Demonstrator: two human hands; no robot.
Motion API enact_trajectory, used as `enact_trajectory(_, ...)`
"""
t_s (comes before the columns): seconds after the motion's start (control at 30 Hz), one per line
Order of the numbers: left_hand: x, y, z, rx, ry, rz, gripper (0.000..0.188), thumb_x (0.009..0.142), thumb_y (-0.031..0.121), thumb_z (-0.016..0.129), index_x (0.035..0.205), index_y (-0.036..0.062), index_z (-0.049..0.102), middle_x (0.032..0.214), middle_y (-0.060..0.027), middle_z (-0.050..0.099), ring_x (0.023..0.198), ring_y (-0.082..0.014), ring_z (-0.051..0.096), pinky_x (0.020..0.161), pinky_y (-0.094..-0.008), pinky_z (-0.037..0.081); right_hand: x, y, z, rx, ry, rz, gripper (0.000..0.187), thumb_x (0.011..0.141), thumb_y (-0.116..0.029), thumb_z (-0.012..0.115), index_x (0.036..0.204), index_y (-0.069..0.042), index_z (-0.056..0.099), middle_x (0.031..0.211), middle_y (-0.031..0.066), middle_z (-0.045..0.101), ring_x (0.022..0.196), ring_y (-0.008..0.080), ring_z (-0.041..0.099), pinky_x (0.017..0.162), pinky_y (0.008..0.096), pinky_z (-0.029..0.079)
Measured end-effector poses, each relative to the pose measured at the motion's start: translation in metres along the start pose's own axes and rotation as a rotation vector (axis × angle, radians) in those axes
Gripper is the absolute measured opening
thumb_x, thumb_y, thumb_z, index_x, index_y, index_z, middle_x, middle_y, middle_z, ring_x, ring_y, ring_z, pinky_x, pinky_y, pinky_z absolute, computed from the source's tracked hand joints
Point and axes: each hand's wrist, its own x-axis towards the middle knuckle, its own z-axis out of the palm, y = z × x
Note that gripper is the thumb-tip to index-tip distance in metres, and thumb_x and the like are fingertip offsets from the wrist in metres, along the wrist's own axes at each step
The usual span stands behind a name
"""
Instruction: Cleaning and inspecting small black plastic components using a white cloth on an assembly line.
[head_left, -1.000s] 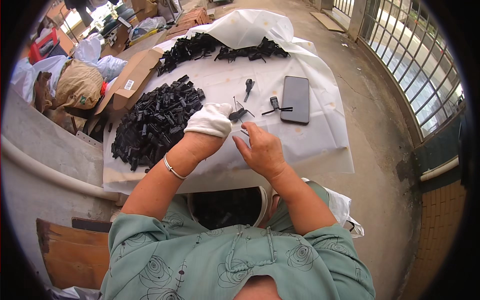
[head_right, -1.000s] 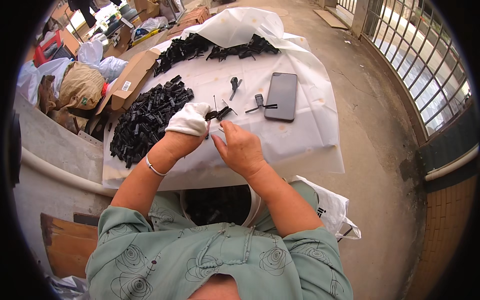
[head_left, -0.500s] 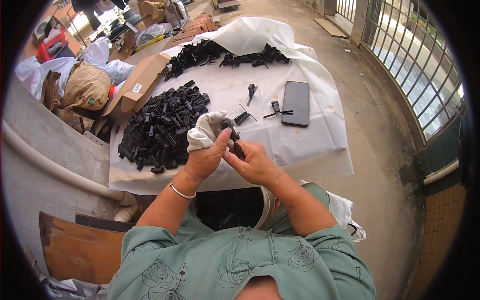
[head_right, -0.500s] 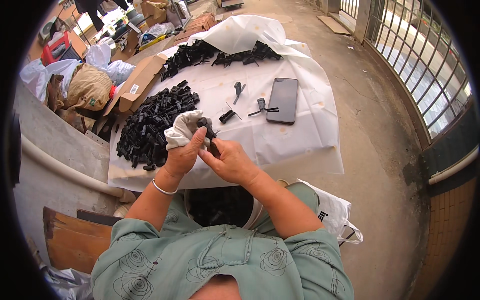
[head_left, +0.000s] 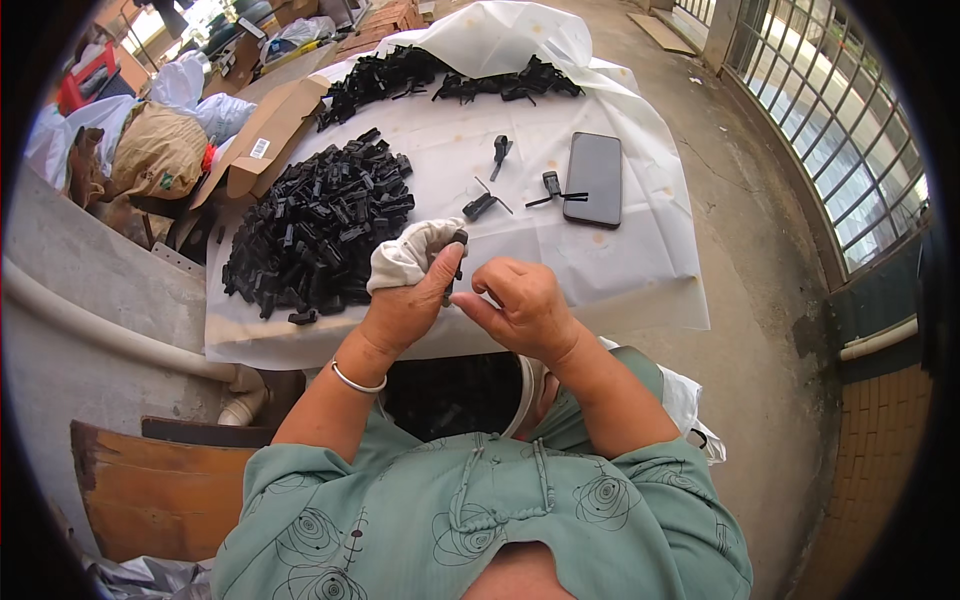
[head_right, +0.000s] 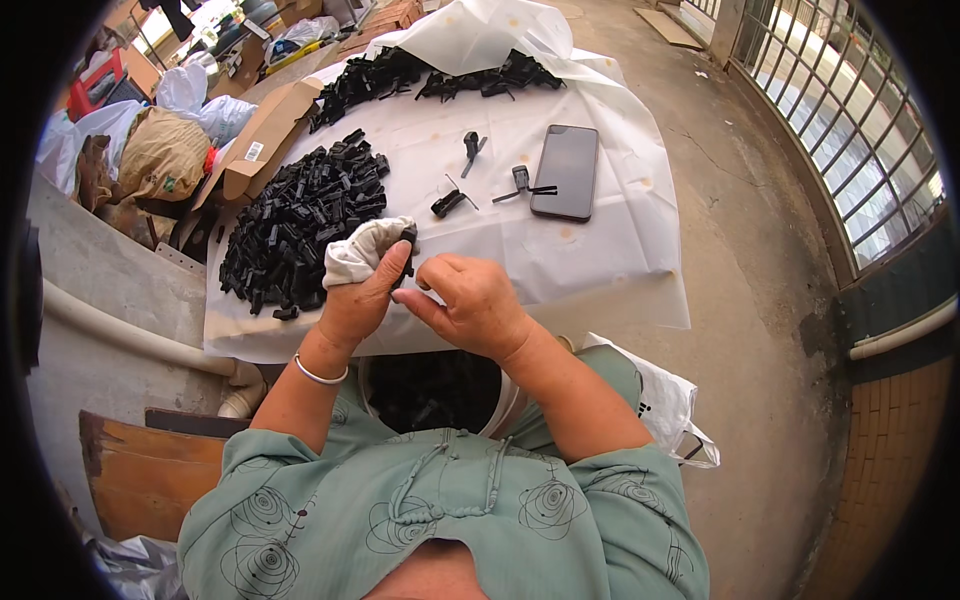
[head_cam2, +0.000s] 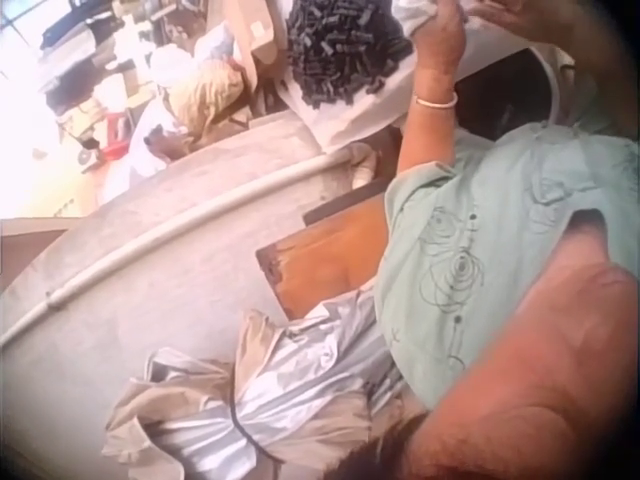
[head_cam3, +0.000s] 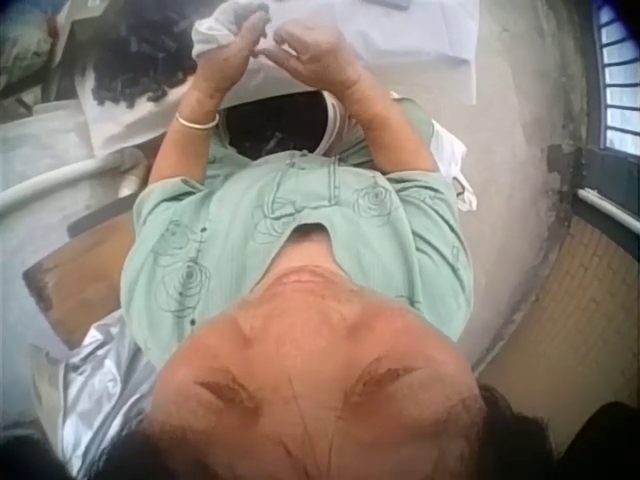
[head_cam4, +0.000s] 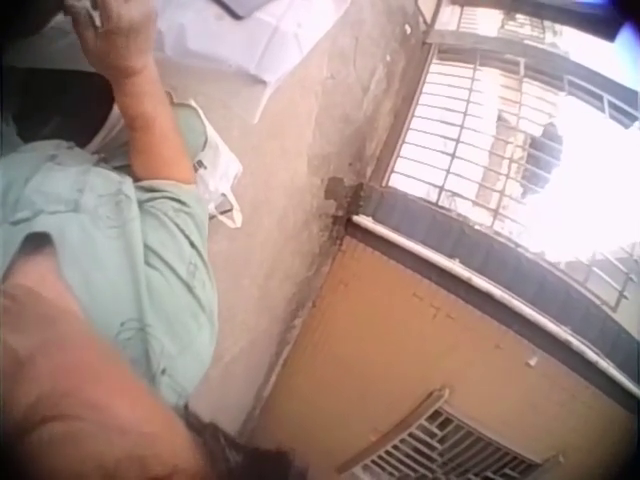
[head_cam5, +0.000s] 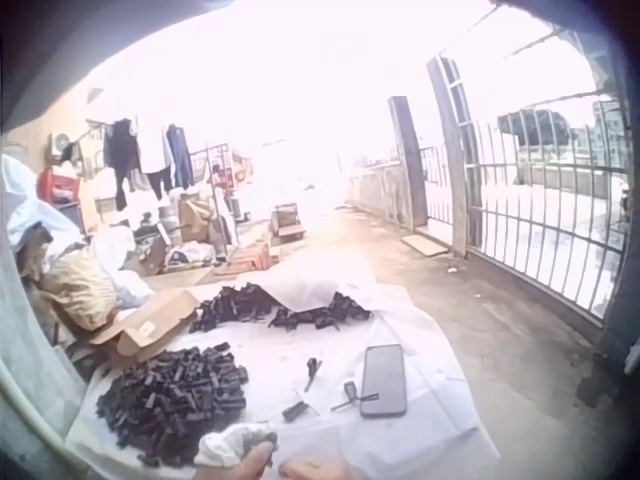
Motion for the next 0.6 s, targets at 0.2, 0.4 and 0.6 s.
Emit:
enact_trajectory(0.2,-0.011,-0.003,-0.001,-0.177,-0.044,-0.12,0.018,0.09,0.01,0.055,0.103,-0.0022,0.056,0.086,-0.0014,0.059,0.076,-0.0062,0.051,0.067,-0.0209,0.044,0.004,-0.008,-0.009,0.125,-0.123,0.289,0.025,0.075,-0.018,0.072,0.076,-0.003,0.052,0.06,0.0069,0.047,0.05,0.0184,0.044,0.046,0.0303,0.037)
enact_trajectory(0.4,-0.017,-0.003,0.003,-0.175,-0.135,-0.308,0.019,0.091,0.011,0.054,0.105,-0.0013,0.054,0.082,-0.0025,0.058,0.068,-0.005,0.052,0.057,-0.0195,0.045,-0.002,-0.013,0.004,0.021,0.053,0.146,0.024,0.078,-0.017,0.069,0.072,-0.003,0.051,0.058,0.0064,0.044,0.048,0.0176,0.04,0.045,0.0302,0.035)
enact_trajectory(0.6,-0.023,0.0,0.003,-0.173,-0.159,-0.232,0.025,0.086,0.004,0.056,0.11,-0.0023,0.052,0.079,-0.0018,0.057,0.057,-0.0038,0.05,0.05,-0.0196,0.043,0.004,-0.006,-0.007,0.191,-0.056,0.523,0.025,0.086,-0.021,0.061,0.072,-0.002,0.051,0.061,0.0049,0.046,0.054,0.013,0.04,0.05,0.0283,0.037)
